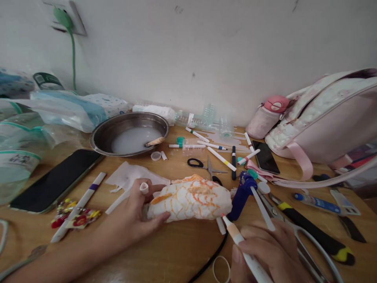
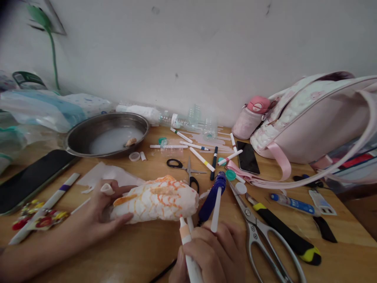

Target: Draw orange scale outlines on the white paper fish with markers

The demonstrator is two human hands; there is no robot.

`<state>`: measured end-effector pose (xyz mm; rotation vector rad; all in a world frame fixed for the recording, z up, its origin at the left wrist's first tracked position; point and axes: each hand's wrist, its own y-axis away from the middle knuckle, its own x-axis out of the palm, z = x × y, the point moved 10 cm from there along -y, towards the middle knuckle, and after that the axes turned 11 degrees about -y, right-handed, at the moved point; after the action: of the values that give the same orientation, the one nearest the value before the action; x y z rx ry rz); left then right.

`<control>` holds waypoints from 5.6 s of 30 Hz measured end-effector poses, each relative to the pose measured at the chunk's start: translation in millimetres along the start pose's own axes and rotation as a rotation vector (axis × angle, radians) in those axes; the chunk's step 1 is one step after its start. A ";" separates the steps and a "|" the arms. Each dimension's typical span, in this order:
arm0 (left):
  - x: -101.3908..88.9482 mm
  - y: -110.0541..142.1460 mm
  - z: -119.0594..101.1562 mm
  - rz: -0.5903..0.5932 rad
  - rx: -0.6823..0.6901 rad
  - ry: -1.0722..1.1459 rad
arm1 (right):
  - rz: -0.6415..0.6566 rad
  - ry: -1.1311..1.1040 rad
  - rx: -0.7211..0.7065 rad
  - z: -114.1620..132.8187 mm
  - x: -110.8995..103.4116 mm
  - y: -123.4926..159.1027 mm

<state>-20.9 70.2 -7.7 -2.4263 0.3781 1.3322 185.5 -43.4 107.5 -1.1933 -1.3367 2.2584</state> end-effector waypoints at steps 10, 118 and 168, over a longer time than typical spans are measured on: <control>1.5 -9.8 -0.4 0.143 -0.104 0.136 | 0.098 0.003 -0.051 -3.0 -2.0 0.5; 5.3 -12.1 5.6 0.208 -0.250 0.105 | 0.133 0.007 -0.060 5.1 7.8 -10.5; 13.0 -3.2 9.9 0.212 -0.203 0.071 | 0.132 -0.038 -0.059 6.6 5.6 -9.7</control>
<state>-20.3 76.5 -23.2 -2.6684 0.5577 1.4359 175.3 -38.9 114.1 -1.3009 -1.3853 2.3582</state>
